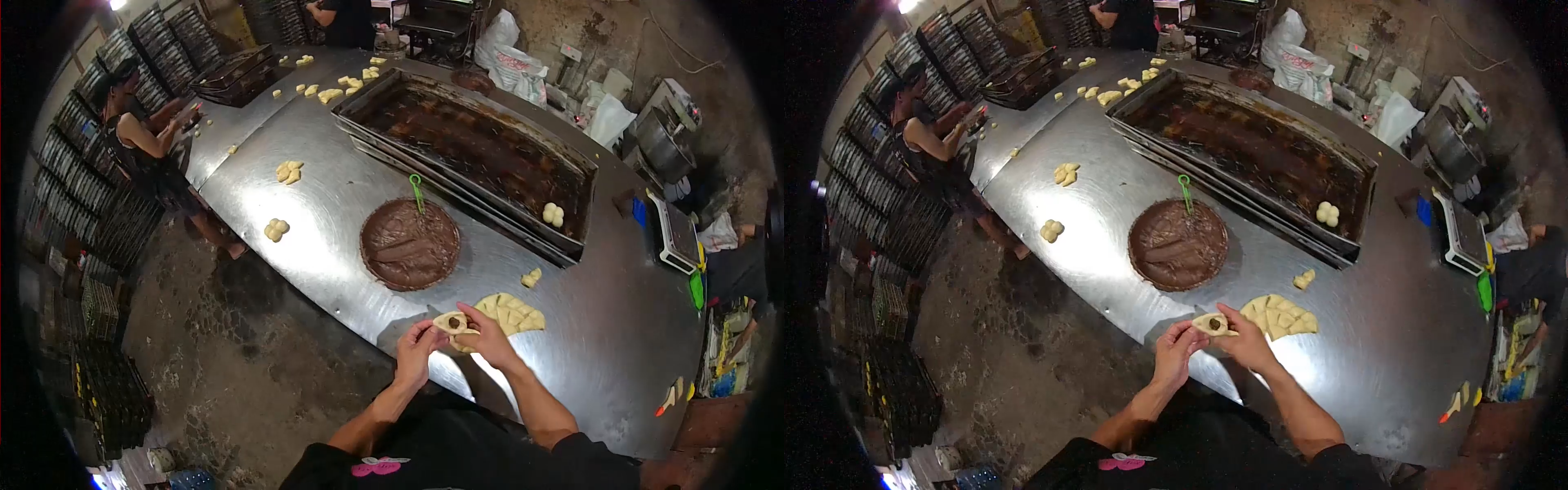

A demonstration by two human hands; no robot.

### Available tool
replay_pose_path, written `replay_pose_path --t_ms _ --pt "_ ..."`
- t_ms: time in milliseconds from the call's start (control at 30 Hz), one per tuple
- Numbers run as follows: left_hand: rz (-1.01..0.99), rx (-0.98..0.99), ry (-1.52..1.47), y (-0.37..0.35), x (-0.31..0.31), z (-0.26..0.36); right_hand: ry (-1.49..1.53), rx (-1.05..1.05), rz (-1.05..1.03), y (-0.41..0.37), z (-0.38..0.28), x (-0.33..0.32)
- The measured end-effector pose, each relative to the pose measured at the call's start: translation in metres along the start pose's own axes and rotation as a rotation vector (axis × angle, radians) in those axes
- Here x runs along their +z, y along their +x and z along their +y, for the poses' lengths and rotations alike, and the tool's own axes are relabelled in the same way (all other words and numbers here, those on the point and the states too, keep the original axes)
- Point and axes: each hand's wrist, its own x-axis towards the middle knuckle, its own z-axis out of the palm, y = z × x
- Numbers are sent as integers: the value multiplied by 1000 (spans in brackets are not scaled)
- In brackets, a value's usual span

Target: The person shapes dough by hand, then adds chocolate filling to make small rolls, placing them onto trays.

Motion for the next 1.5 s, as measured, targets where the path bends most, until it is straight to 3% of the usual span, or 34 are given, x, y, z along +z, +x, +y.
replay_pose_path --t_ms 67,133,200,233,300,367,400,467,533,567,667,767,800,900,933,1000,1033,1167,1333,1400,1467,1500 --pt "40 -1 79 -17 30 0 -615 -308 185 -25 1 4" --pt "-2 84 420 -28 36 -4 -660 -406 288 -38 22 2" --pt "-49 363 601 -37 31 -9 -524 -332 182 -53 22 2" --pt "-84 355 512 -38 26 -14 -420 -232 143 -59 15 0" --pt "-104 354 420 -46 18 -19 -512 -312 85 -65 2 -8" --pt "-313 22 146 -53 10 -16 -611 -431 94 -68 -16 -8" --pt "-306 31 147 -54 7 -16 -609 -439 87 -65 -22 -7" --pt "-314 -132 78 -54 -1 -18 -362 -314 -11 -60 -29 -2" --pt "-294 -134 -35 -55 0 -10 -434 -351 -76 -49 -10 -1" --pt "-281 -139 -148 -54 -1 -6 -407 -361 6 -43 -4 3" --pt "-167 -41 -54 -45 -8 -1 -352 -415 109 -31 -8 23" --pt "-163 -80 -54 -28 -22 17 -535 -629 156 -18 -12 39" --pt "-171 -121 -5 -23 -27 23 -536 -625 150 -12 -12 40" --pt "-238 -144 10 -7 -37 44 -543 -357 -4 10 -21 47" --pt "-240 -146 11 2 -40 49 -543 -356 -2 17 -29 51" --pt "-375 -230 46 18 -42 58 -785 -531 196 27 -48 60" --pt "-408 -287 84 27 -45 61 -813 -570 174 31 -38 58" --pt "-460 -369 209 42 -40 64 -852 -486 227 18 -3 53" --pt "-471 -441 124 20 -18 -6 -816 -493 381 -31 16 34" --pt "-452 -558 101 2 -2 -40 -864 -333 473 -60 45 4" --pt "-466 -451 336 -12 12 -68 -829 -226 647 -90 79 -32" --pt "-537 -487 489 -17 19 -60 -902 -196 723 -105 100 -54"
